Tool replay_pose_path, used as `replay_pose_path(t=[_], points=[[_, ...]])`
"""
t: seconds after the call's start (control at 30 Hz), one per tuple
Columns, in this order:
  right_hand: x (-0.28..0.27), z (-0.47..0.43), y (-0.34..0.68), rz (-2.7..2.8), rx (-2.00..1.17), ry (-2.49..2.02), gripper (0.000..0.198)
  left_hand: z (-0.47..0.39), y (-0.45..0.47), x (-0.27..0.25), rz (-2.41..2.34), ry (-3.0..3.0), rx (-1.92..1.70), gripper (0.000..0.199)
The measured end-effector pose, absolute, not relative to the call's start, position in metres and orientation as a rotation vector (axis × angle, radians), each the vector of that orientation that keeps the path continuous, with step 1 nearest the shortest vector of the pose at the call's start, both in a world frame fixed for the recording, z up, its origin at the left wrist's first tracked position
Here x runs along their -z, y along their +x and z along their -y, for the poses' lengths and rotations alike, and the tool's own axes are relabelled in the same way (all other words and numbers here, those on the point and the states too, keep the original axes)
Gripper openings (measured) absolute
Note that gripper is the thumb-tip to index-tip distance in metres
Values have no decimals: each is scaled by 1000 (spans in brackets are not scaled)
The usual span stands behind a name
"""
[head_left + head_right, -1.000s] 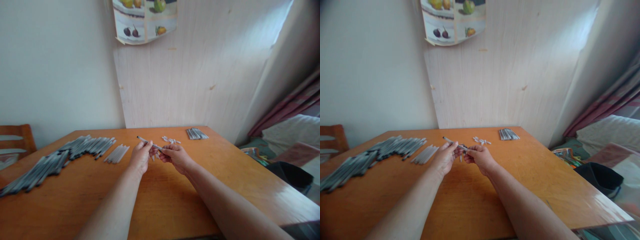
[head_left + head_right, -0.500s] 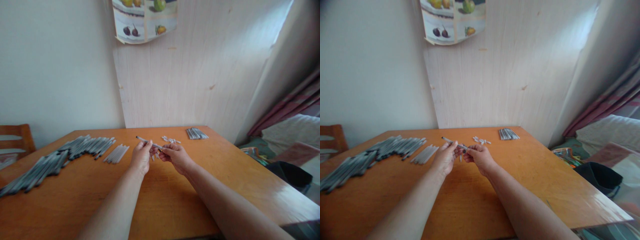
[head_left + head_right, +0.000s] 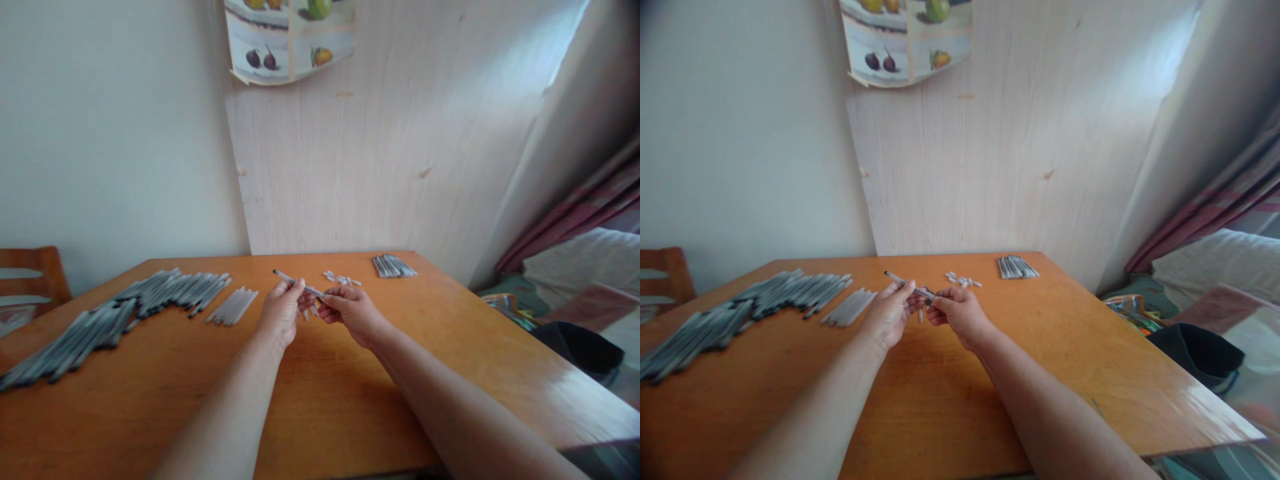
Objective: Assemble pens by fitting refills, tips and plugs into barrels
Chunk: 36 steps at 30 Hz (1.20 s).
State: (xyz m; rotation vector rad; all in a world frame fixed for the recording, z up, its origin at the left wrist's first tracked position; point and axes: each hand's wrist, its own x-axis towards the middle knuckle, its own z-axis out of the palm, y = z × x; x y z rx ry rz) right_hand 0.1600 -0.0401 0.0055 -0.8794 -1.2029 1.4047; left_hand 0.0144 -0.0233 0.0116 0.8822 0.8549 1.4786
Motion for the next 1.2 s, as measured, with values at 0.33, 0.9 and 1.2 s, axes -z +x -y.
replay_pose_path(t=[0.33, 0.9, 1.2], points=[[-9, 41, 160, 1200, -1413, -841, 22, 23, 19, -11, -842, 885, -1514, 16], [-10, 36, 167, 1098, -1538, -841, 12, 18, 14, -7, -857, 856, -1502, 15], [-4, 34, 167, 1151, -1487, -951, 13, 20, 14, -9, -867, 869, -1511, 12]])
